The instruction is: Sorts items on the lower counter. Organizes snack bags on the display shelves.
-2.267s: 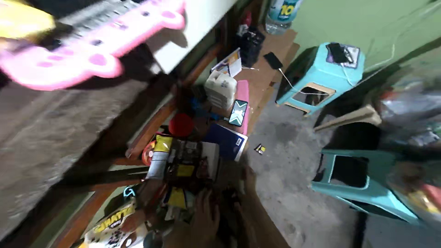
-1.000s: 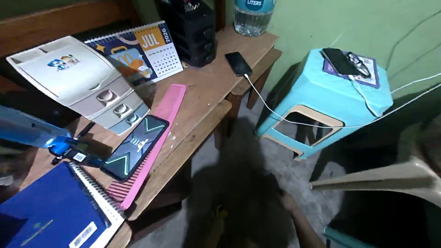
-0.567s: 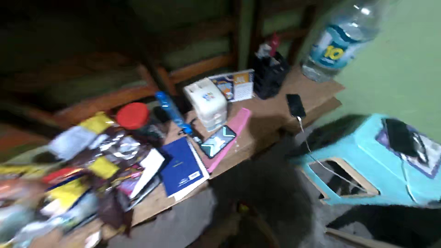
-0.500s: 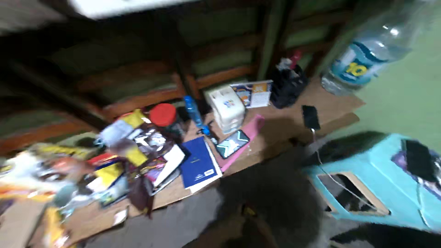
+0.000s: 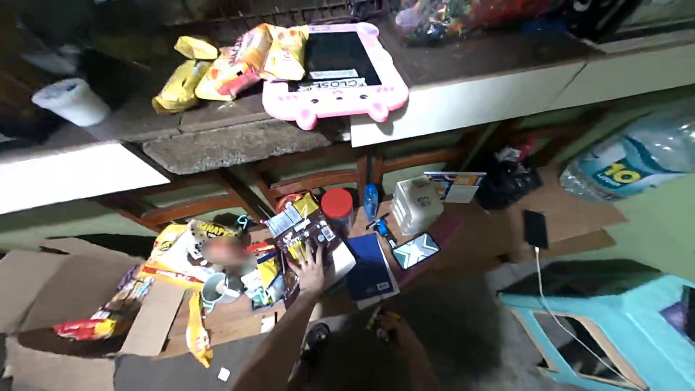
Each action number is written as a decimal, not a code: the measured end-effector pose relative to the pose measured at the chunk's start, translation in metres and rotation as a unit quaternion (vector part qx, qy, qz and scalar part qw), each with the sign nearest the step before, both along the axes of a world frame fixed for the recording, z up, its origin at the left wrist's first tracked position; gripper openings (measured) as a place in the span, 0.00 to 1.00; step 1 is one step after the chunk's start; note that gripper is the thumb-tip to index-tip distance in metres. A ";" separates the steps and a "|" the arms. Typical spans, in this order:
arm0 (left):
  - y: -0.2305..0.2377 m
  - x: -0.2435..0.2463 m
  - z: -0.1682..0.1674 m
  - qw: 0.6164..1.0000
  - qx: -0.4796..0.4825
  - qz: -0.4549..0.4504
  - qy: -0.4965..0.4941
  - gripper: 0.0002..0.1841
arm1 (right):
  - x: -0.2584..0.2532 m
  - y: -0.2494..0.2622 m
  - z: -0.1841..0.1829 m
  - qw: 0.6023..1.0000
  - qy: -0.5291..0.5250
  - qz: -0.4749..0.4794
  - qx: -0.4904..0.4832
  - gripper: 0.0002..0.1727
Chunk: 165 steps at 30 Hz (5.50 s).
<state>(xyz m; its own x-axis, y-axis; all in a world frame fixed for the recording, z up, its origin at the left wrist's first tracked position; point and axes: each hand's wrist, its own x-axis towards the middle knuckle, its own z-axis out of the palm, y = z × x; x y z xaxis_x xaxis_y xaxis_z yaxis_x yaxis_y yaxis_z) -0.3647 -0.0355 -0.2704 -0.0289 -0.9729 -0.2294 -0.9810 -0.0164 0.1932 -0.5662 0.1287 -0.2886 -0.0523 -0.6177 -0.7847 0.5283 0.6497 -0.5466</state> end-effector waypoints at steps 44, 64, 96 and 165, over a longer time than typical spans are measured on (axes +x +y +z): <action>-0.020 0.051 0.203 0.902 0.111 -0.001 0.416 0.18 | 0.124 -0.112 0.209 0.976 0.179 -0.124 -0.030 0.22; 0.073 0.103 0.339 0.617 0.165 0.196 0.744 0.26 | 0.141 -0.098 0.373 0.933 0.222 0.008 -0.283 0.21; -0.083 0.075 0.570 0.726 0.155 -0.124 0.659 0.24 | 0.139 -0.184 0.540 0.812 0.130 -0.281 -0.495 0.14; -0.061 0.379 0.494 0.780 -0.500 -0.007 0.377 0.33 | 0.434 -0.238 0.614 0.554 0.469 0.069 -0.685 0.26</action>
